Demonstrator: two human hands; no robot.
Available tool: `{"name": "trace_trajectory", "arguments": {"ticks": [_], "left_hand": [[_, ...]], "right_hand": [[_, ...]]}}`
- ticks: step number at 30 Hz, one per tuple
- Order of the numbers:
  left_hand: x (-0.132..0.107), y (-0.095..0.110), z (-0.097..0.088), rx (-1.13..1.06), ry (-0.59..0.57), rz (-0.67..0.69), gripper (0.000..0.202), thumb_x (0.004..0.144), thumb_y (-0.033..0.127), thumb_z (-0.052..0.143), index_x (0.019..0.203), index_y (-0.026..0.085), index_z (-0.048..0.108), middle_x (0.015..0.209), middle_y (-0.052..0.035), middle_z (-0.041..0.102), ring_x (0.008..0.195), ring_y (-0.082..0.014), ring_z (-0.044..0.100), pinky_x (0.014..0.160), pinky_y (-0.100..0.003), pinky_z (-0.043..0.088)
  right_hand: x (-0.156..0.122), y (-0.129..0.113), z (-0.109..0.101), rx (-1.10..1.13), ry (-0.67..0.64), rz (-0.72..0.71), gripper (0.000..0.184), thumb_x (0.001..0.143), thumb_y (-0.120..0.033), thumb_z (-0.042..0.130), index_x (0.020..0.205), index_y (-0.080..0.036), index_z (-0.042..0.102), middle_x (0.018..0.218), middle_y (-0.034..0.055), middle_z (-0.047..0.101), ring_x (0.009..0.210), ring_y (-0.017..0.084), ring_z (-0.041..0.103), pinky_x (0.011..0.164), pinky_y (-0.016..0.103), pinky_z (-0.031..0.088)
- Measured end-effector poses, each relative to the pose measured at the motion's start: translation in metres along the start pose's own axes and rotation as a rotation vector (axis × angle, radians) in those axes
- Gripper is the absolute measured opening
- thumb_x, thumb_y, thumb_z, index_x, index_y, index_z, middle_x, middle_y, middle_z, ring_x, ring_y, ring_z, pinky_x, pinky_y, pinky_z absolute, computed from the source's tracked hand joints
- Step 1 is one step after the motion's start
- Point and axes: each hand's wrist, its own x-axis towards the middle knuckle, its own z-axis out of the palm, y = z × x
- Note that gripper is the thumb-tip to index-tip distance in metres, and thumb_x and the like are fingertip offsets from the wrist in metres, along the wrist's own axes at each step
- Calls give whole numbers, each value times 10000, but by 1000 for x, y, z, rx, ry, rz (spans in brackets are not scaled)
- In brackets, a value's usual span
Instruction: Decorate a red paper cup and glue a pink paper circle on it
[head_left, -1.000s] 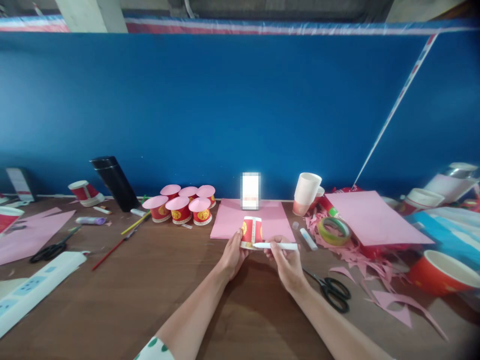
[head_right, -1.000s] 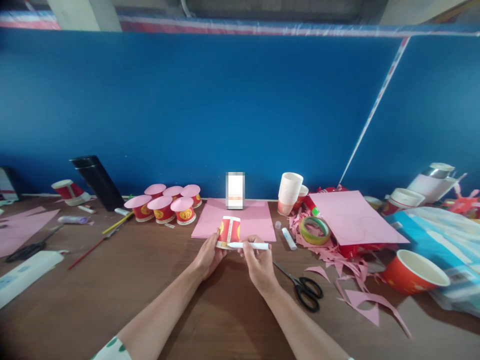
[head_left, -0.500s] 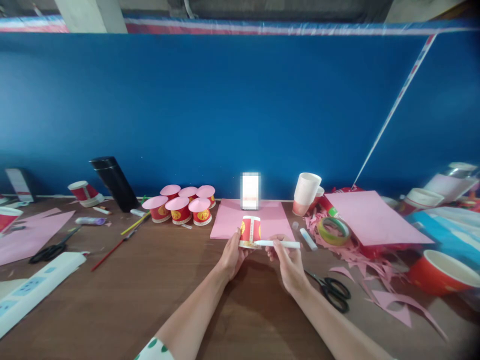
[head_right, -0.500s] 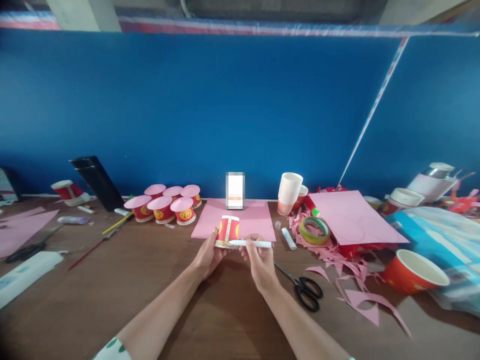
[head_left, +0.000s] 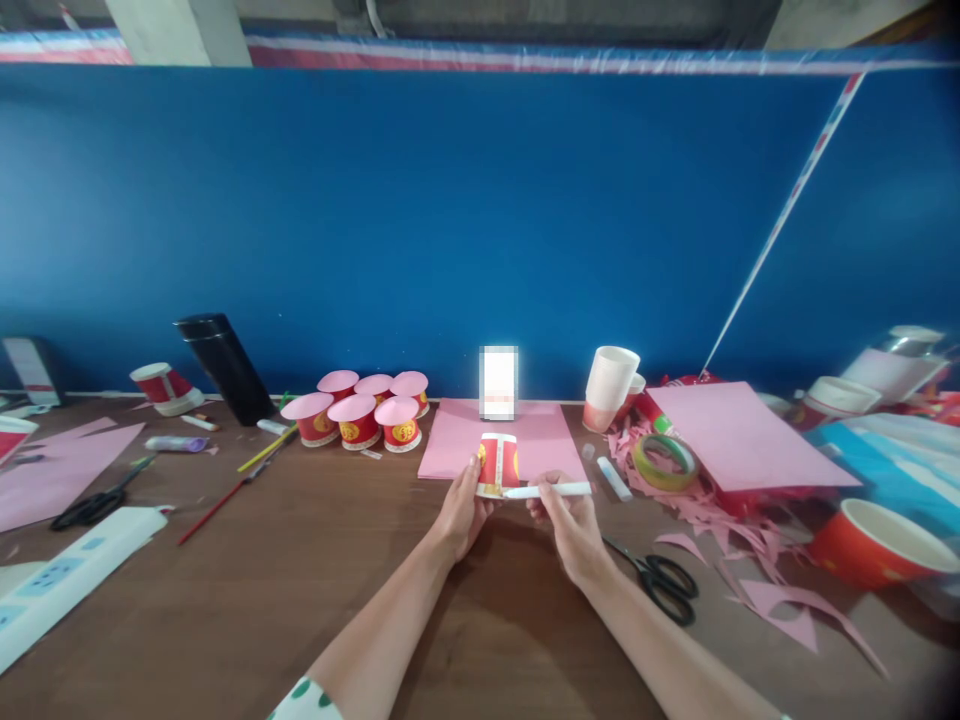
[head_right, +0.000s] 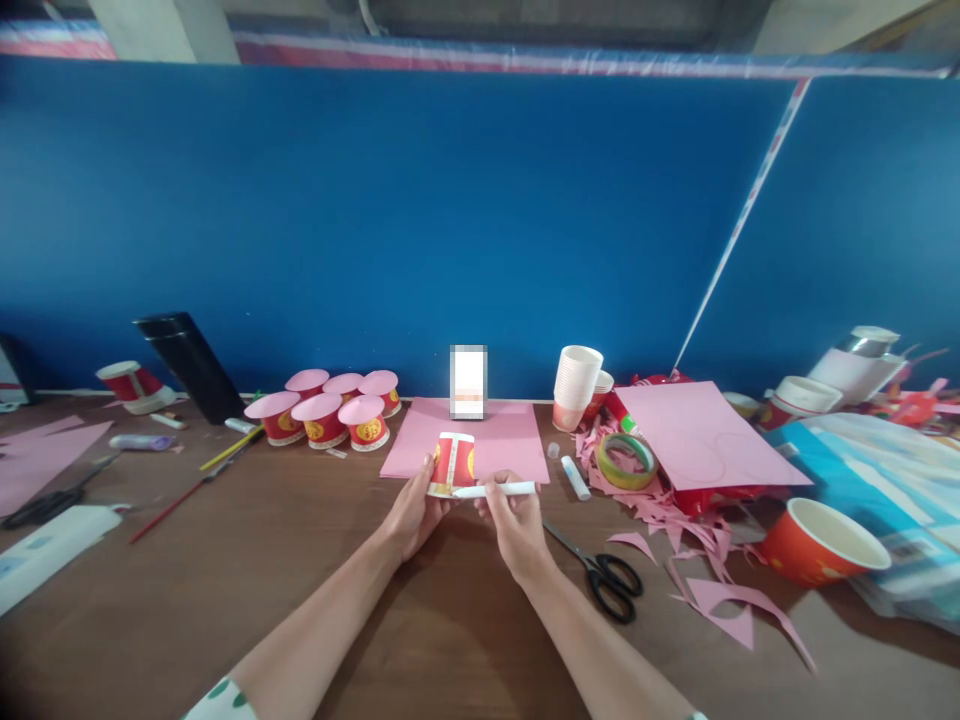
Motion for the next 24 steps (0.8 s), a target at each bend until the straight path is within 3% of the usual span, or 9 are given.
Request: {"name": "trace_trajectory", "arguments": {"ticks": [6,24], "left_hand": [[-1,1,1,15,-7,-21,413,785,490,537,967,127,608,929,-105,660,898,-219,607,803,-342,454],[2,-3,-2,8,-25,16,334,831,434,498,940,134,598,918,-85,656,911,-203,601,816,-331,449]], "right_hand": [[0,-2,0,34,16,-6,246,822,-407,550,830,-165,589,663,18,603,575,105,532,478,188,401],[0,-1,0,9,-50,-14,245,823,-412,552,796,-170,586,619,9,583,564,97,519,487,183,401]]}}
